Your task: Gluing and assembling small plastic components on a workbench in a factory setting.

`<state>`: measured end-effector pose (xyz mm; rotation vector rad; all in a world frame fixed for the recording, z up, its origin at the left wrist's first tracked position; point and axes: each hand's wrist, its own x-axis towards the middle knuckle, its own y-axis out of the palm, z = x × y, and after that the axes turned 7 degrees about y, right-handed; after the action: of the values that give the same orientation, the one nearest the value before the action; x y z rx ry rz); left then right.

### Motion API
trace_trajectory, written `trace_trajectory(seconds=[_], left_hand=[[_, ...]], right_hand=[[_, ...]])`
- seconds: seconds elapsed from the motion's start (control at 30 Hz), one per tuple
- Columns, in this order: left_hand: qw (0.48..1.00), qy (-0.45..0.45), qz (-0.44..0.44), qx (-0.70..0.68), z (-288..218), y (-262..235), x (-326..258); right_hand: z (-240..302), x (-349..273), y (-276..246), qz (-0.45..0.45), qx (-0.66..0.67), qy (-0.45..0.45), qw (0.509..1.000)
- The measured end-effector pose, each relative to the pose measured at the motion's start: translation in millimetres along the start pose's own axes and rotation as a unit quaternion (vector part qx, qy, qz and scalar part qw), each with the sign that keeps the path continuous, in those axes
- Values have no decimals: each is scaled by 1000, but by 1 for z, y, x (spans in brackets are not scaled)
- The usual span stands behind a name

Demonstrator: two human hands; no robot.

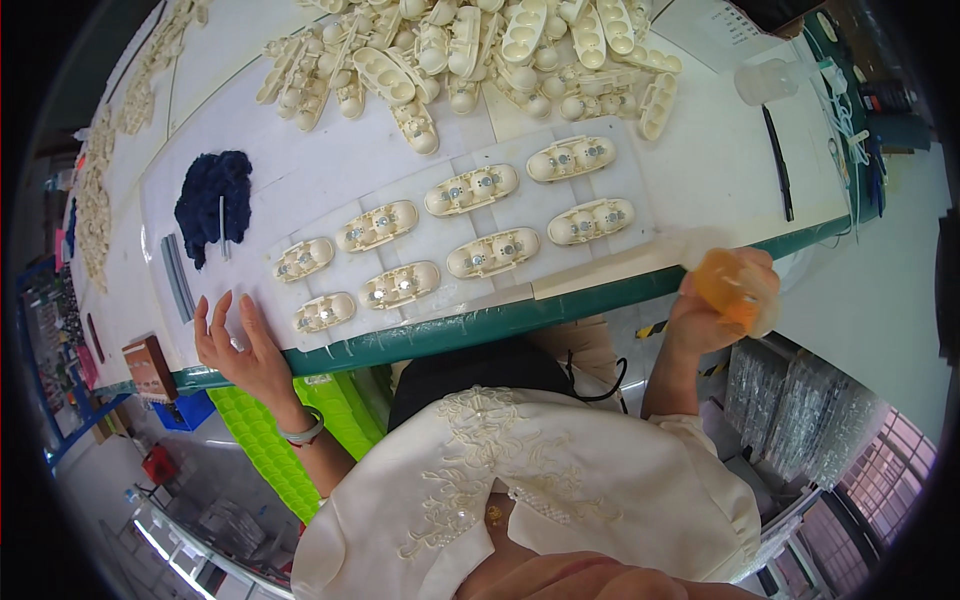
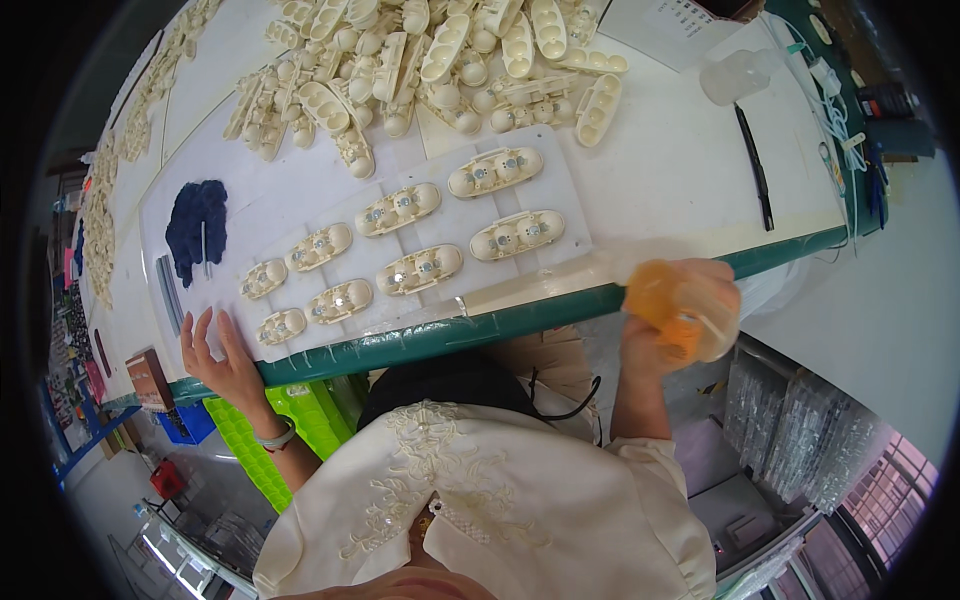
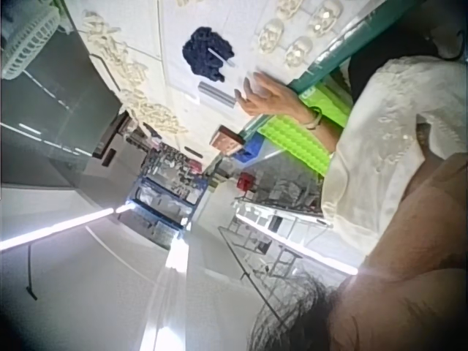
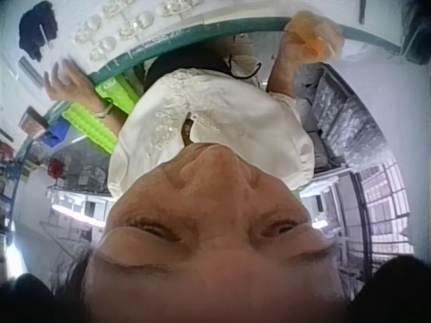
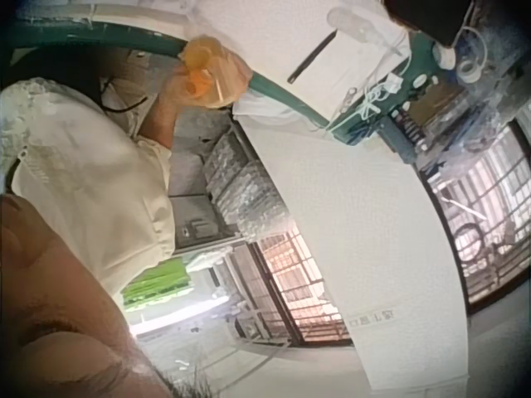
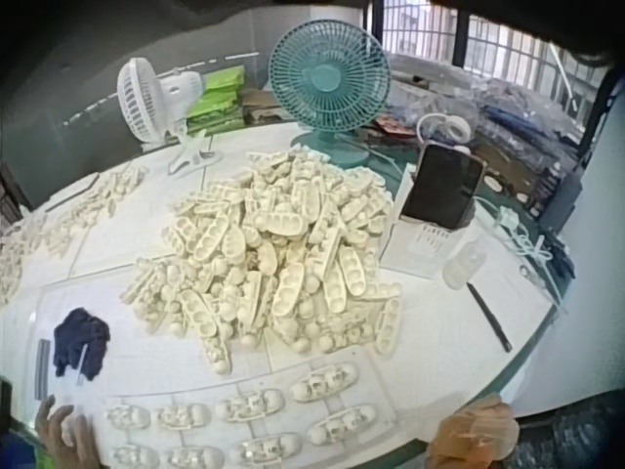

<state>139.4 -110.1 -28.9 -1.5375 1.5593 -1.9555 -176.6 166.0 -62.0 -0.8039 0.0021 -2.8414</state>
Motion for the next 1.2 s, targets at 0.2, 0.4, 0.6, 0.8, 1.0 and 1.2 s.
trace_trajectory(seconds=[0.2, 0.4, 0.6, 0.8, 1.0, 1.2], left_hand=[[1000, 7, -6, -11, 4, 3, 0], [1000, -9, -17, -20, 7, -1, -1], [989, -45, -34, -133, 15, -9, -7], [960, 42, 41, -274, -7, -31, 25], [914, 193, 185, -305, -9, -40, 71], [853, 314, 287, -303, -22, -13, 102]], right_hand=[[-5, 39, -46, -110, 49, 35, 992], [-29, 106, -61, -104, 15, 48, 993], [-77, 165, -53, -11, -52, 49, 997], [-145, 216, -99, 118, -238, 69, 961], [-112, 211, -112, 116, -267, 114, 950], [9, 125, -51, 153, -247, 20, 957]])
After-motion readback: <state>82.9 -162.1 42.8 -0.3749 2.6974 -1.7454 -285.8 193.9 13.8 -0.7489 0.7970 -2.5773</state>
